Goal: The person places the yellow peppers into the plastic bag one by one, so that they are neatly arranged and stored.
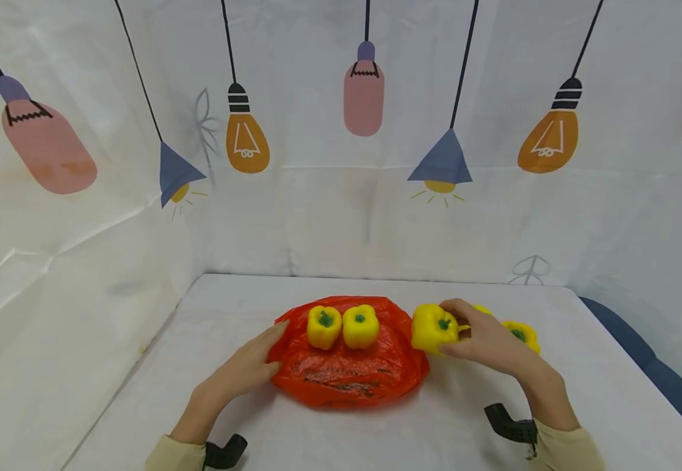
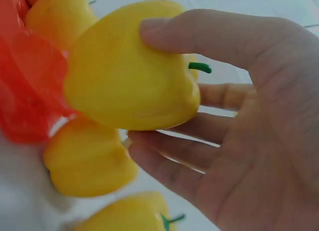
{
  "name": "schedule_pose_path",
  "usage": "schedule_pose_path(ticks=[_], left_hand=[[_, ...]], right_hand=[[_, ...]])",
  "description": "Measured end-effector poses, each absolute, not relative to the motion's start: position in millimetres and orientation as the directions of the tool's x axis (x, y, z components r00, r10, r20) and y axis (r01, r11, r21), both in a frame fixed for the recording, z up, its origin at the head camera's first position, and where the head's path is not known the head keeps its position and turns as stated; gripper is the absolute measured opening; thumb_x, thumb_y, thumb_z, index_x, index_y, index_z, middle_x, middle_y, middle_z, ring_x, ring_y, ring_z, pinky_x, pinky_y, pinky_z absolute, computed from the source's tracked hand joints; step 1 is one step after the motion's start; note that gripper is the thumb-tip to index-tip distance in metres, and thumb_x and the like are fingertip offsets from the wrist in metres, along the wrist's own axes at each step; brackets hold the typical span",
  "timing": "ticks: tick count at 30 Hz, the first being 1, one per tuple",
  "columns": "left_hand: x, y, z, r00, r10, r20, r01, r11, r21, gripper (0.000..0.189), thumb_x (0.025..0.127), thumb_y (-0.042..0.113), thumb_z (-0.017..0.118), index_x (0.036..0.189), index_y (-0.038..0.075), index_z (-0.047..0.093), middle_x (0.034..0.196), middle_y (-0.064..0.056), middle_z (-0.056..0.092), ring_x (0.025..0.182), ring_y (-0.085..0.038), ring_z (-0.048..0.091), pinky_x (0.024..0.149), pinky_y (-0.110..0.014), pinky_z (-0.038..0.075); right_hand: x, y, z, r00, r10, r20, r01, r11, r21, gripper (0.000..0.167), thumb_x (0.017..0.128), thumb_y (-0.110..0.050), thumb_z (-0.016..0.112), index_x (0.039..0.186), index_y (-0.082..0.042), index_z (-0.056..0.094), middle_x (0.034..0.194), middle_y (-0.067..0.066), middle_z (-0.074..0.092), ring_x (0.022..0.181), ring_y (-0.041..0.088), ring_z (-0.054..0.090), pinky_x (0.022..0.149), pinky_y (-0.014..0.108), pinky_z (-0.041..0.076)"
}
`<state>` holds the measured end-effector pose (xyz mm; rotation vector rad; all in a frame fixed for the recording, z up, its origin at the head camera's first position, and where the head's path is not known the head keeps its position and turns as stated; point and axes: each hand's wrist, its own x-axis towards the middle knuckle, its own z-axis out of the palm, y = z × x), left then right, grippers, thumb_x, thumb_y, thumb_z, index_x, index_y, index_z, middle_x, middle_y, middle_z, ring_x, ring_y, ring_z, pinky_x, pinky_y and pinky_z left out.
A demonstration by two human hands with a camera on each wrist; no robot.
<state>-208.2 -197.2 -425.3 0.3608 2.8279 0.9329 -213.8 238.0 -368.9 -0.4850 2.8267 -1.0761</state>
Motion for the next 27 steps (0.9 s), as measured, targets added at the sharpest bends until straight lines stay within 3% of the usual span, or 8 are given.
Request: schedule_pose_path(ticks=[12, 19, 27], left_hand=[[-209.8, -194.4, -426.9, -0.960, 0.274, -0.055, 0.187, 0.778, 0.600, 0.072, 0.091, 0.011, 0.060, 0.157, 0.015, 0.031, 0.163, -0.004, 0.033, 0.151, -0.032, 0.030, 0.119, -0.058, 0.031], [-210.3, -195.9, -425.3, -0.961, 0.270, -0.055, 0.185, 0.781, 0.596, 0.072, 0.091, 0.011, 0.060, 0.157, 0.015, 0.031, 0.163, -0.003, 0.032, 0.151, -0.031, 0.029, 0.119, -0.057, 0.031], [-211.3, -197.6, -428.8, -0.963, 0.262, -0.067, 0.171, 0.782, 0.600, 0.072, 0.092, 0.011, 0.060, 0.157, 0.017, 0.031, 0.163, -0.002, 0.033, 0.151, -0.031, 0.029, 0.119, -0.057, 0.031]], right_hand=[[-241.6, 194.1, -388.0, -0.946, -0.319, 0.050, -0.277, 0.720, -0.637, 0.070, 0.083, -0.033, 0.074, 0.142, -0.006, 0.048, 0.141, 0.014, 0.053, 0.117, 0.031, 0.056, 0.100, 0.051, 0.052], [-245.6, 178.6, -397.0, -0.950, -0.312, 0.032, -0.273, 0.773, -0.573, 0.070, 0.085, -0.035, 0.073, 0.144, -0.010, 0.048, 0.144, 0.009, 0.056, 0.128, 0.029, 0.054, 0.108, 0.054, 0.046], [-243.4, 168.6, -403.7, -0.956, -0.293, 0.021, -0.259, 0.806, -0.533, 0.068, 0.091, -0.032, 0.068, 0.150, -0.009, 0.042, 0.152, 0.012, 0.048, 0.140, 0.036, 0.045, 0.114, 0.059, 0.037]])
